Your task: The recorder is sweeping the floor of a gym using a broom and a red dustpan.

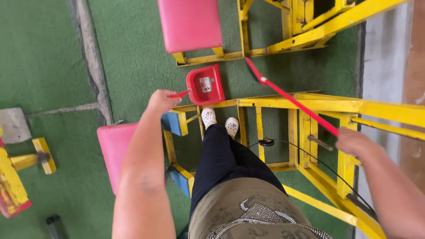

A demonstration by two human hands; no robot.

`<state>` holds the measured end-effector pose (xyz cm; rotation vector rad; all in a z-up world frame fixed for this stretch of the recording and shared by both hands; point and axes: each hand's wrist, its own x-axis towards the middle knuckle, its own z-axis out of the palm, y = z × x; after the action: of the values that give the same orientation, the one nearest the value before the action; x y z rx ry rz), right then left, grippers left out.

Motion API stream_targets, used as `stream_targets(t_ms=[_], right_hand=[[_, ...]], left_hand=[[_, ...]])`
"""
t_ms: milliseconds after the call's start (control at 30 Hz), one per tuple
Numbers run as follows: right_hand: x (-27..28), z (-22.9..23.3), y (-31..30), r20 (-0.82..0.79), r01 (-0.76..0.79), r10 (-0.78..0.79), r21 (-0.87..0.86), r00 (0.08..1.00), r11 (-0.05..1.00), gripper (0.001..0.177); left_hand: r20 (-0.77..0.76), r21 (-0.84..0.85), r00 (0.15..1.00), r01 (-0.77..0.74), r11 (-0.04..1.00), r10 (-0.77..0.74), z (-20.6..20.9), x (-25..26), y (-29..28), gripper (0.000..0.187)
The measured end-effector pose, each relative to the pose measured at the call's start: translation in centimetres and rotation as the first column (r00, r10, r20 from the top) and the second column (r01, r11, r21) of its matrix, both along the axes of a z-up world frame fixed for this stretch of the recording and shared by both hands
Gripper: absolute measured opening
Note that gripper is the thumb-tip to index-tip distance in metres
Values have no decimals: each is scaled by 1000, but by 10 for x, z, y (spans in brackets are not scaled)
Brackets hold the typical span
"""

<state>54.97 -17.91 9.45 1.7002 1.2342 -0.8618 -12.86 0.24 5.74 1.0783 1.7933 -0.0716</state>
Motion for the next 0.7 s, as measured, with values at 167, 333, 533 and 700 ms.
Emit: stream_targets(t_ms=[167, 333, 533, 700], right_hand=[[43, -8, 31, 130, -86, 81, 29, 988, 996, 42], [75, -20, 50, 217, -80, 73, 25, 973, 996, 44], [69, -42, 77, 217, 48, -55, 36, 975, 998, 40], [53, -82, 86, 179, 88, -69, -101, 981, 991, 46]], left_hand=[[-16, 75, 997, 80, 994, -79, 27, -45, 9, 36], [-25, 72, 995, 97, 993, -96, 53, -94, 15, 29], [-73, 44, 997, 26, 999, -23, 46, -137, 16, 28], [-274, 176, 960, 105, 979, -54, -17, -153, 2, 35]])
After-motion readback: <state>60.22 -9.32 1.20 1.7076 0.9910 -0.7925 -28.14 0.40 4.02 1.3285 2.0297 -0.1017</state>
